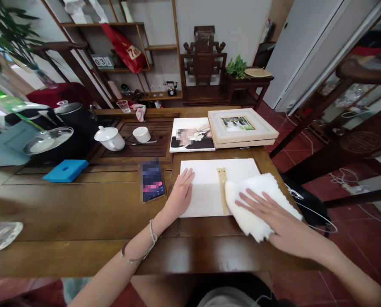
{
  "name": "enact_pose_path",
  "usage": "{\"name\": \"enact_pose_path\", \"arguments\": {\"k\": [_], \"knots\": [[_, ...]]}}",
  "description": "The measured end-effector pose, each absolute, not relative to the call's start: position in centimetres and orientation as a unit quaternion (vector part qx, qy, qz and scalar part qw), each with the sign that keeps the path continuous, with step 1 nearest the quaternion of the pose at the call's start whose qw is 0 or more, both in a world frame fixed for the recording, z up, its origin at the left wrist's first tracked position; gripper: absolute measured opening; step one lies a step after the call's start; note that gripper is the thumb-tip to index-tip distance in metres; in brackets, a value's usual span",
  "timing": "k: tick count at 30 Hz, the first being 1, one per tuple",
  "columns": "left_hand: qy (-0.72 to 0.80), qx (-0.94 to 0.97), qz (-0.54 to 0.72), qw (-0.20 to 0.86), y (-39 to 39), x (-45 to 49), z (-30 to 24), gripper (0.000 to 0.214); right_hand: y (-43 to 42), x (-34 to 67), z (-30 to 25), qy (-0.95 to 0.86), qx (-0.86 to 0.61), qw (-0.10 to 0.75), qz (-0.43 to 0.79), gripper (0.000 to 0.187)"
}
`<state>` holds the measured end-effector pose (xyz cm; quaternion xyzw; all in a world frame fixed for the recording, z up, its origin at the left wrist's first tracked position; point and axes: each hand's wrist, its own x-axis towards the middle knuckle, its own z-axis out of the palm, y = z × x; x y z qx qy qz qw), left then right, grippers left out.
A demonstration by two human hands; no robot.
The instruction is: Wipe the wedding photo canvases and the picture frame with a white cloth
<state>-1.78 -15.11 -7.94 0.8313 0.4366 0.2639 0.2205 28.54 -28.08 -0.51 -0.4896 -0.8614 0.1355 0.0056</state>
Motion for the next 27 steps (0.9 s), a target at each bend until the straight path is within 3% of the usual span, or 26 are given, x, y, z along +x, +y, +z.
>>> {"name": "enact_pose_path", "arguments": {"k": [7, 11, 21, 27], "knots": [[0.441, 0.834, 0.254, 0.214, -15.0, -1.8, -8.2, 0.046, -18.3, 28.4, -2.9, -0.835, -0.545, 0.046, 0.060, 0.080], [0.441, 0.834, 0.258, 0.206, -14.9, -1.9, -8.5, 0.046, -16.8, 28.5, -3.1, -0.810, -0.581, 0.050, 0.055, 0.073], [0.435, 0.834, 0.264, 0.214, -14.8, -2.0, -8.4, 0.045, -28.8, 27.9, -2.1, -0.836, -0.543, 0.045, 0.064, 0.104], [0.436, 0.833, 0.264, 0.216, -14.9, -2.0, -8.3, 0.045, -26.3, 28.5, -2.8, -0.842, -0.536, 0.047, 0.047, 0.105]]}}
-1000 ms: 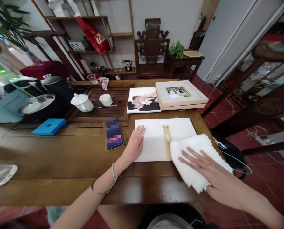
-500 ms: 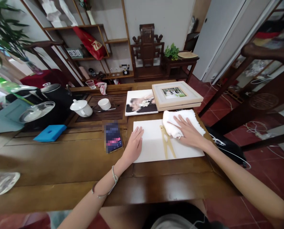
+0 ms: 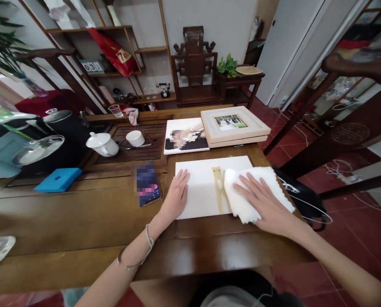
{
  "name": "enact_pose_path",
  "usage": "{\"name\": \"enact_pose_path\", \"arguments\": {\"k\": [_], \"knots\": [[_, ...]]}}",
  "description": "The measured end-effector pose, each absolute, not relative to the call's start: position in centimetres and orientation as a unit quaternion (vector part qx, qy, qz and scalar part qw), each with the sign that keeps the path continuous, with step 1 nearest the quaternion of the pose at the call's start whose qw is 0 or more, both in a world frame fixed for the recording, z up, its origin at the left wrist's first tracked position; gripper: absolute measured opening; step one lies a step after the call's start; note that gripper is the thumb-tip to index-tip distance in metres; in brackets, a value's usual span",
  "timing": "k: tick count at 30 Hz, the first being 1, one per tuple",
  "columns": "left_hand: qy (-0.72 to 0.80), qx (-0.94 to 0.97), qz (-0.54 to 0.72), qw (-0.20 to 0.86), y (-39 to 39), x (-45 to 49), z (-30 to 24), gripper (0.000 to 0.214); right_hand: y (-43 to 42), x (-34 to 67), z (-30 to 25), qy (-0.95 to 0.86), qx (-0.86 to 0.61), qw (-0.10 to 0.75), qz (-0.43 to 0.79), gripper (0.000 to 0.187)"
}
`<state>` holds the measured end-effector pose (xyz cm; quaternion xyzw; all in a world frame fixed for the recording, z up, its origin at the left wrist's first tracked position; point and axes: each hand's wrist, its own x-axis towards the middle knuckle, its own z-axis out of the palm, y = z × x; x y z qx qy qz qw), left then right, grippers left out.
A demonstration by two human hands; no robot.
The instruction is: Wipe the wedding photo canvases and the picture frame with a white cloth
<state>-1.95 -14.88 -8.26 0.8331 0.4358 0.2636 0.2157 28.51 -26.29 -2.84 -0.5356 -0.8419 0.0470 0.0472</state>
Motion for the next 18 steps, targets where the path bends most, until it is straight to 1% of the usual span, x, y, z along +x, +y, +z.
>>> {"name": "enact_pose_path", "arguments": {"k": [2, 6, 9, 13, 18], "knots": [[0.434, 0.834, 0.265, 0.215, -14.9, -2.0, -8.3, 0.045, -23.4, 28.9, -3.2, -0.838, -0.542, 0.047, 0.038, 0.101], [0.435, 0.836, 0.261, 0.212, -14.8, -2.0, -8.4, 0.045, -18.1, 29.7, -3.5, -0.823, -0.564, 0.054, 0.038, 0.086], [0.438, 0.834, 0.263, 0.211, -14.8, -2.0, -8.4, 0.045, -16.8, 29.9, -3.4, -0.817, -0.571, 0.065, 0.047, 0.082], [0.434, 0.835, 0.265, 0.211, -14.9, -2.0, -8.3, 0.044, -20.6, 29.3, -2.8, -0.829, -0.551, 0.069, 0.056, 0.087], [0.426, 0.837, 0.270, 0.213, -15.0, -2.1, -8.4, 0.044, -28.7, 27.9, -2.0, -0.849, -0.523, 0.037, 0.057, 0.109]]}}
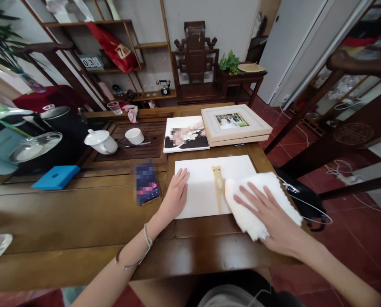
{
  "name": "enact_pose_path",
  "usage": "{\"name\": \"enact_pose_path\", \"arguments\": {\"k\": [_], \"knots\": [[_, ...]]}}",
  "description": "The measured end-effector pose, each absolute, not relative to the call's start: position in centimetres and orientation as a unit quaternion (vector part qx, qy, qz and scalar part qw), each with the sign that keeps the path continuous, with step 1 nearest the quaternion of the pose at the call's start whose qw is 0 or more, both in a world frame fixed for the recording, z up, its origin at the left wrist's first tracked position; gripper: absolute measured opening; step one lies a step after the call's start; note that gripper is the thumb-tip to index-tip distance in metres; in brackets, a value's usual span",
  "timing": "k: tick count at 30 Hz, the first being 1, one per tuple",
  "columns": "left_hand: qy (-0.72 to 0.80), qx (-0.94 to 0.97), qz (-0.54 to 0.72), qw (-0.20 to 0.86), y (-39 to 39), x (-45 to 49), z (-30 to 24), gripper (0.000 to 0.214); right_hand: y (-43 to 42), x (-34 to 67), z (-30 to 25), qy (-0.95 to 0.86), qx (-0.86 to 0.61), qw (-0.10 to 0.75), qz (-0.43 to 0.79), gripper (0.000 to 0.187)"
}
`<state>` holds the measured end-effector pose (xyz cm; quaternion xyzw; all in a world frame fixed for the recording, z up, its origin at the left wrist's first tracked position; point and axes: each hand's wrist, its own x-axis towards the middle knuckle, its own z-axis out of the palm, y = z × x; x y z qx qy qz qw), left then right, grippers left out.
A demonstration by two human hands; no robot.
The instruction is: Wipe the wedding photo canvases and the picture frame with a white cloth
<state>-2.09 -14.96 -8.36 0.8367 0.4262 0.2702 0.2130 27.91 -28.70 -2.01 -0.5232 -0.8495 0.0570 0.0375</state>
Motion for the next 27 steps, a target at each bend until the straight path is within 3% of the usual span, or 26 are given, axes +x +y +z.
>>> {"name": "enact_pose_path", "arguments": {"k": [6, 14, 20, 27], "knots": [[0.429, 0.836, 0.266, 0.216, -15.1, -2.0, -8.1, 0.045, -29.5, 28.1, -2.1, -0.852, -0.522, 0.015, 0.043, 0.114], [0.433, 0.834, 0.266, 0.213, -14.9, -1.9, -8.4, 0.045, -18.5, 29.4, -3.4, -0.829, -0.559, 0.024, 0.019, 0.087], [0.433, 0.836, 0.264, 0.208, -14.9, -1.9, -8.5, 0.046, -16.6, 28.8, -3.2, -0.823, -0.567, 0.025, 0.018, 0.084], [0.434, 0.836, 0.259, 0.215, -15.0, -1.9, -8.2, 0.045, -26.9, 27.3, -2.6, -0.844, -0.536, 0.013, 0.005, 0.111]]}}
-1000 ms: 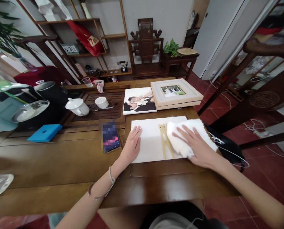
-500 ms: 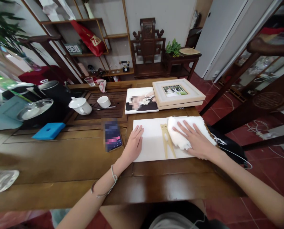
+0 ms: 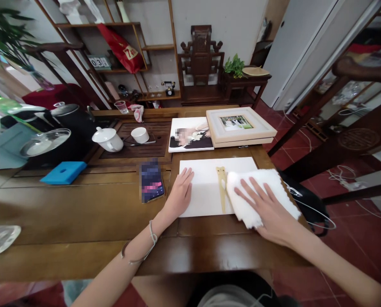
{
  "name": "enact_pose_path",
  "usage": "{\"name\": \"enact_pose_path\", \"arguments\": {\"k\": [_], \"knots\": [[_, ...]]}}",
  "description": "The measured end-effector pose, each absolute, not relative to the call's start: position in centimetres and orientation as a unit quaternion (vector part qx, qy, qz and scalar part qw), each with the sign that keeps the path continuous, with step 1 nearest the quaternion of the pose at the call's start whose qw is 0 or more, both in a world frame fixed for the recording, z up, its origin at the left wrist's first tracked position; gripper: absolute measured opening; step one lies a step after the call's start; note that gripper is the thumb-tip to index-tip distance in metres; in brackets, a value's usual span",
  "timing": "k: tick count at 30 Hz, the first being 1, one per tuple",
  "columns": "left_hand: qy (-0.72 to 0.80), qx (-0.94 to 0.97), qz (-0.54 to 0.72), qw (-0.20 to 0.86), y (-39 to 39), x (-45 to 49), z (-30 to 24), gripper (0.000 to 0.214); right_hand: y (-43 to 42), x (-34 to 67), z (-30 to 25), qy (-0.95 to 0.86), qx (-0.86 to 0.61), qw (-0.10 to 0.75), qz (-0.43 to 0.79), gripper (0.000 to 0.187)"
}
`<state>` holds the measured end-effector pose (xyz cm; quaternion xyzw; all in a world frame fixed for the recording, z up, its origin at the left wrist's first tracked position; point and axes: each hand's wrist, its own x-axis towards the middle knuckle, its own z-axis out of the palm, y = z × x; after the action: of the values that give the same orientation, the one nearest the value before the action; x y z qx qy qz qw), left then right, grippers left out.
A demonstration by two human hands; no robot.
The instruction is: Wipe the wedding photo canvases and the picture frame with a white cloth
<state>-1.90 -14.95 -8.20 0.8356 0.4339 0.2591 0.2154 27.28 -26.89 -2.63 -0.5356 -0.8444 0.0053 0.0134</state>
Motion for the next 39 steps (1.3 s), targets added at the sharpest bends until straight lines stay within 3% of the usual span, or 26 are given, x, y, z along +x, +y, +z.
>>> {"name": "enact_pose_path", "arguments": {"k": [7, 16, 23, 31, 39], "knots": [[0.425, 0.835, 0.277, 0.215, -15.0, -1.9, -8.4, 0.045, -28.8, 28.1, -1.9, -0.863, -0.504, 0.014, 0.032, 0.114], [0.430, 0.833, 0.268, 0.221, -14.9, -1.9, -8.3, 0.045, -17.2, 28.9, -1.7, -0.827, -0.544, 0.047, 0.132, 0.082], [0.435, 0.833, 0.264, 0.219, -14.9, -1.9, -8.3, 0.045, -15.0, 26.0, -0.1, -0.815, -0.566, 0.015, 0.126, 0.055], [0.432, 0.833, 0.266, 0.220, -14.9, -1.9, -8.4, 0.045, -15.0, 30.1, 0.2, -0.763, -0.626, 0.080, 0.141, 0.044], [0.434, 0.835, 0.267, 0.209, -14.8, -1.8, -8.7, 0.045, -12.0, 22.9, 0.7, -0.805, -0.571, 0.073, 0.146, 0.038]]}}
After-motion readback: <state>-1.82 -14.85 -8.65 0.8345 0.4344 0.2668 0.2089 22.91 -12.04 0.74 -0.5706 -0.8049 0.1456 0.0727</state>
